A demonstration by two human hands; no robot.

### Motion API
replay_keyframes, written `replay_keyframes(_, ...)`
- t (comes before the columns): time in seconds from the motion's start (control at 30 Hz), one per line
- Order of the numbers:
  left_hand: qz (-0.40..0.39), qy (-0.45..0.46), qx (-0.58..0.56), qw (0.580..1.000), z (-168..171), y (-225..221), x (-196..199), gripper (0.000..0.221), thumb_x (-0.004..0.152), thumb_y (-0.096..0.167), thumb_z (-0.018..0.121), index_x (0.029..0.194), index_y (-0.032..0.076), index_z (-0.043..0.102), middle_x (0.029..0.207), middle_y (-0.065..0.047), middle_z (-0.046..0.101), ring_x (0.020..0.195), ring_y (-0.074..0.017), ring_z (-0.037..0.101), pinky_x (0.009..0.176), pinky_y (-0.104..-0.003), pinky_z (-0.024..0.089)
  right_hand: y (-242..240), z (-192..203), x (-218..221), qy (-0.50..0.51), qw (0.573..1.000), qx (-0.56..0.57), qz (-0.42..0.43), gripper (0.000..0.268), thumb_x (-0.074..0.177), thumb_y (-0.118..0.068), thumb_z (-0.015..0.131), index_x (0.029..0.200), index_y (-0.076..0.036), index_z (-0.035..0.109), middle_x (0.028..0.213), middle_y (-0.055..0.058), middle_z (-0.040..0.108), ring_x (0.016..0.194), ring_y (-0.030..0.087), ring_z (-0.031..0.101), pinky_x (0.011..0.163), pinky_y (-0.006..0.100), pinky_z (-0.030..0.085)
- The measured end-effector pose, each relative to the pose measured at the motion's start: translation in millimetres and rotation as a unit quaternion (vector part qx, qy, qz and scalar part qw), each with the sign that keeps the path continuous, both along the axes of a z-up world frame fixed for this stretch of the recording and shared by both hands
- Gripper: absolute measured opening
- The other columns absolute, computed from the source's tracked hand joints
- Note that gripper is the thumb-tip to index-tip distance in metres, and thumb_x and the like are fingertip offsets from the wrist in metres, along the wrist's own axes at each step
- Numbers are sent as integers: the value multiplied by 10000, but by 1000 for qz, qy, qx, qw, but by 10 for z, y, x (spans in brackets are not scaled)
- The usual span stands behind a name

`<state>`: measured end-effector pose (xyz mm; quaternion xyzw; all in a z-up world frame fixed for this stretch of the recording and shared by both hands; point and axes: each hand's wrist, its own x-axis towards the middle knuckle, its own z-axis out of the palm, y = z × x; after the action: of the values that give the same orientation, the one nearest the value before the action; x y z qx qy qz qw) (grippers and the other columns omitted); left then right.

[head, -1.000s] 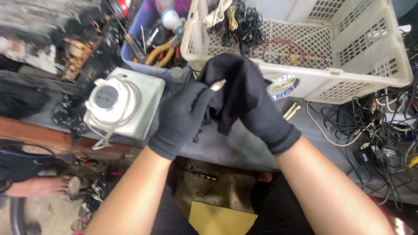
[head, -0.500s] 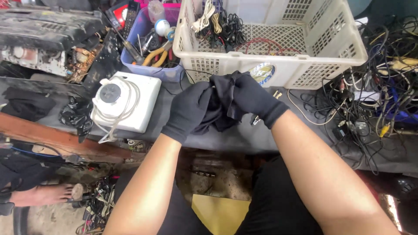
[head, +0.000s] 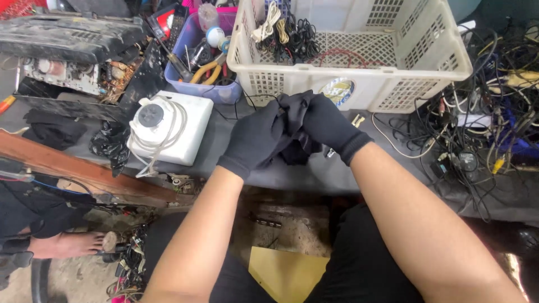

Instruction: Wrapping an electronic component and its wires in a protective black cloth and securing it.

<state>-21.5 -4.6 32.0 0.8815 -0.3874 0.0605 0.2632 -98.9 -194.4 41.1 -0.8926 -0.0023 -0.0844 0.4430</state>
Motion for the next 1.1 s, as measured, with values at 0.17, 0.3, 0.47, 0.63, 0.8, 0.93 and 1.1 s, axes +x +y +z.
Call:
replay_keyframes(0.17,-17,9,-70,997,-341,-58,190,378,1034,286,480,1364,125,573,1153,-221,714,1080,-407,681,901,-524,584,77,190,130,-8,1000,1,-4,355,980,-255,548,947,52,723,800,292,711,897,539,647,900,558,505)
replay_keyframes(0.3,-32,28,-51,998,-378,-26,281,378,1048,304,475,1395,194,580,1193,-182,709,1131,-370,660,936,-498,571,160,321,29,24,999,7,-38,371,966,-284,538,914,33,724,787,268,719,873,507,671,838,527,528)
replay_keyframes(0.47,-50,145,-40,987,-117,-24,225,335,1048,395,458,1256,210,644,1078,-142,735,1090,-355,673,869,-501,576,257,395,-104,52,997,9,-58,387,953,-312,529,881,13,726,774,243,727,849,476,696,776,495,551)
replay_keyframes(0.63,-73,81,-14,994,-139,-67,211,298,1036,346,462,1032,123,661,825,-184,717,895,-414,699,684,-507,591,22,54,52,26,990,-130,-40,380,941,-327,562,886,14,718,768,252,708,789,503,668,756,515,565)
replay_keyframes(0.8,-76,27,-14,997,-214,-31,176,226,995,392,508,898,196,565,707,-132,660,816,-394,692,620,-490,574,185,-143,152,-12,975,-176,-134,392,948,-359,563,922,4,708,704,173,705,799,499,655,720,486,570)
replay_keyframes(0.93,-47,83,-35,995,-29,-4,149,268,1023,419,492,942,188,603,805,-168,686,900,-375,696,731,-507,591,219,-301,73,1,980,-161,-117,378,945,-357,570,887,-9,705,687,168,699,781,483,660,706,470,566)
replay_keyframes(1.1,-57,182,-78,979,36,53,276,255,1039,389,533,1022,160,646,957,-182,719,1012,-384,681,785,-509,591,149,-469,123,-25,983,-142,-113,356,937,-351,589,781,-50,697,635,153,680,728,433,673,662,421,554)
